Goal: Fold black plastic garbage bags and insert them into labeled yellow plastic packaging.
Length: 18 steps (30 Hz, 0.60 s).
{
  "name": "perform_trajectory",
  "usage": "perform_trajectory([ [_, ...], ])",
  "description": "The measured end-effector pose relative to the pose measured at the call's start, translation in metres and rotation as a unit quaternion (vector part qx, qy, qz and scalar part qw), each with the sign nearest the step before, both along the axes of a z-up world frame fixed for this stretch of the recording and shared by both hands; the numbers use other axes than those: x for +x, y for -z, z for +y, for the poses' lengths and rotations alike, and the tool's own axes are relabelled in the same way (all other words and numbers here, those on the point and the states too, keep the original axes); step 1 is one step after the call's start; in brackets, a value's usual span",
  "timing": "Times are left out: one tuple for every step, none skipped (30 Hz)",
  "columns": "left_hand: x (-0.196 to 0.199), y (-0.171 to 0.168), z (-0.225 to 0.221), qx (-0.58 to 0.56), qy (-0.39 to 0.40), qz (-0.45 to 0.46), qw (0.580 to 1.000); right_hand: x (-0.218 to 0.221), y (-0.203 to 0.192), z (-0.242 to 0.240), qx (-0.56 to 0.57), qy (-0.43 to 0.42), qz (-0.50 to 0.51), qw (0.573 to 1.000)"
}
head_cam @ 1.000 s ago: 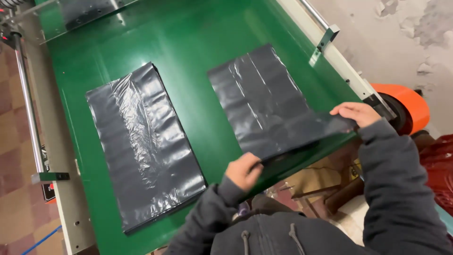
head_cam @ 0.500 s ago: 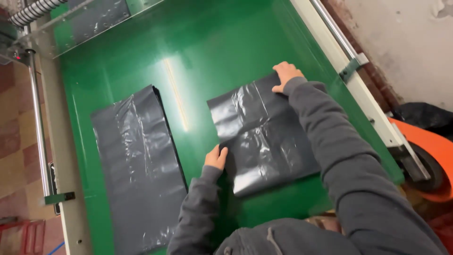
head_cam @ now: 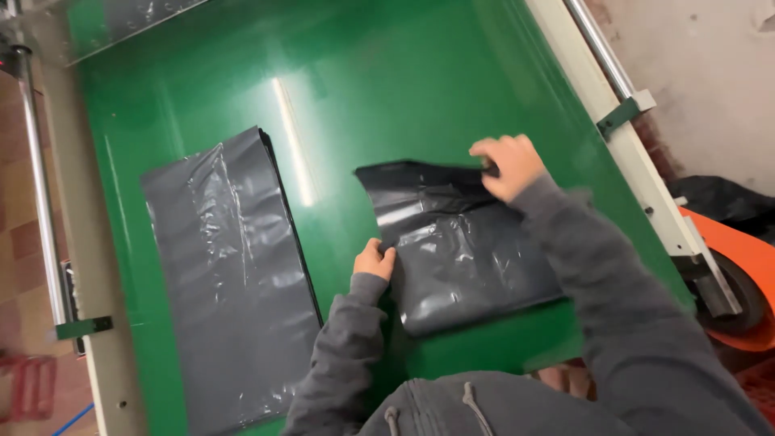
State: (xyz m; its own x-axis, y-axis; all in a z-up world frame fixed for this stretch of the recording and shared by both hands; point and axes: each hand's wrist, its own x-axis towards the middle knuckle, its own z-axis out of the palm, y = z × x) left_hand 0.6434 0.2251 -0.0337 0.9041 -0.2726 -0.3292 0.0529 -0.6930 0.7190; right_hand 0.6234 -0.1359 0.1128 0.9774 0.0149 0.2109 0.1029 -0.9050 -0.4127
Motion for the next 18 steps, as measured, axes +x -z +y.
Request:
perform_trajectory([
  [0.0, 0.012, 0.002, -0.011, -0.002, -0.024, 1.0, -0.034, -0.019, 0.013, 0.001, -0.015, -0.061, 0.998],
  [0.0, 0.024, 0.003, -0.022, -0.005, -0.049, 0.999, -0.067, -0.038, 0.027, 0.001, -0.03, -0.122, 0.992],
  [0.005, 0.038, 0.006, -0.028, -0.002, -0.045, 0.999, -0.095, -0.034, 0.034, -0.005, -0.028, -0.118, 0.993],
  [0.01, 0.054, 0.008, -0.031, 0.013, -0.05, 0.998, -0.123, -0.03, 0.04, -0.027, -0.012, -0.132, 0.991],
  [0.012, 0.069, 0.011, -0.033, 0.027, -0.054, 0.998, -0.152, -0.027, 0.047, -0.049, 0.002, -0.144, 0.988],
  [0.008, 0.069, 0.01, -0.039, 0.027, -0.05, 0.998, -0.172, -0.015, 0.053, -0.054, 0.002, -0.14, 0.989],
  [0.005, 0.068, 0.006, -0.032, 0.005, -0.084, 0.996, -0.189, -0.004, 0.057, -0.065, 0.008, -0.128, 0.99],
  [0.002, 0.066, 0.003, -0.025, -0.017, -0.117, 0.993, -0.207, 0.007, 0.061, -0.076, 0.014, -0.115, 0.99],
  [-0.004, 0.03, 0.002, -0.035, -0.026, -0.121, 0.992, -0.218, 0.021, 0.066, -0.086, 0.006, -0.12, 0.989],
  [-0.011, -0.007, 0.002, -0.002, -0.024, -0.109, 0.994, -0.23, 0.034, 0.071, -0.112, 0.043, -0.099, 0.988],
  [-0.017, -0.044, 0.007, 0.033, -0.023, -0.098, 0.994, -0.239, 0.049, 0.076, -0.135, 0.08, -0.08, 0.984],
  [-0.036, -0.075, 0.012, 0.025, -0.033, -0.102, 0.994, -0.241, 0.044, 0.078, -0.142, 0.071, -0.088, 0.983],
  [-0.053, -0.107, 0.02, 0.006, 0.051, -0.184, 0.982, -0.245, 0.042, 0.084, -0.17, 0.092, -0.07, 0.979],
  [-0.071, -0.137, 0.025, -0.012, 0.134, -0.264, 0.955, -0.249, 0.04, 0.088, -0.198, 0.113, -0.053, 0.972],
  [-0.087, -0.148, 0.032, -0.013, 0.136, -0.269, 0.953, -0.246, 0.038, 0.097, -0.199, 0.116, -0.057, 0.971],
  [-0.103, -0.159, 0.038, -0.008, 0.23, -0.339, 0.912, -0.243, 0.037, 0.104, -0.237, 0.14, -0.01, 0.961],
  [-0.117, -0.17, 0.042, -0.002, 0.321, -0.406, 0.856, -0.239, 0.035, 0.111, -0.275, 0.165, 0.037, 0.947],
  [-0.124, -0.157, 0.042, -0.003, 0.323, -0.412, 0.852, -0.224, 0.008, 0.131, -0.275, 0.169, 0.032, 0.946],
])
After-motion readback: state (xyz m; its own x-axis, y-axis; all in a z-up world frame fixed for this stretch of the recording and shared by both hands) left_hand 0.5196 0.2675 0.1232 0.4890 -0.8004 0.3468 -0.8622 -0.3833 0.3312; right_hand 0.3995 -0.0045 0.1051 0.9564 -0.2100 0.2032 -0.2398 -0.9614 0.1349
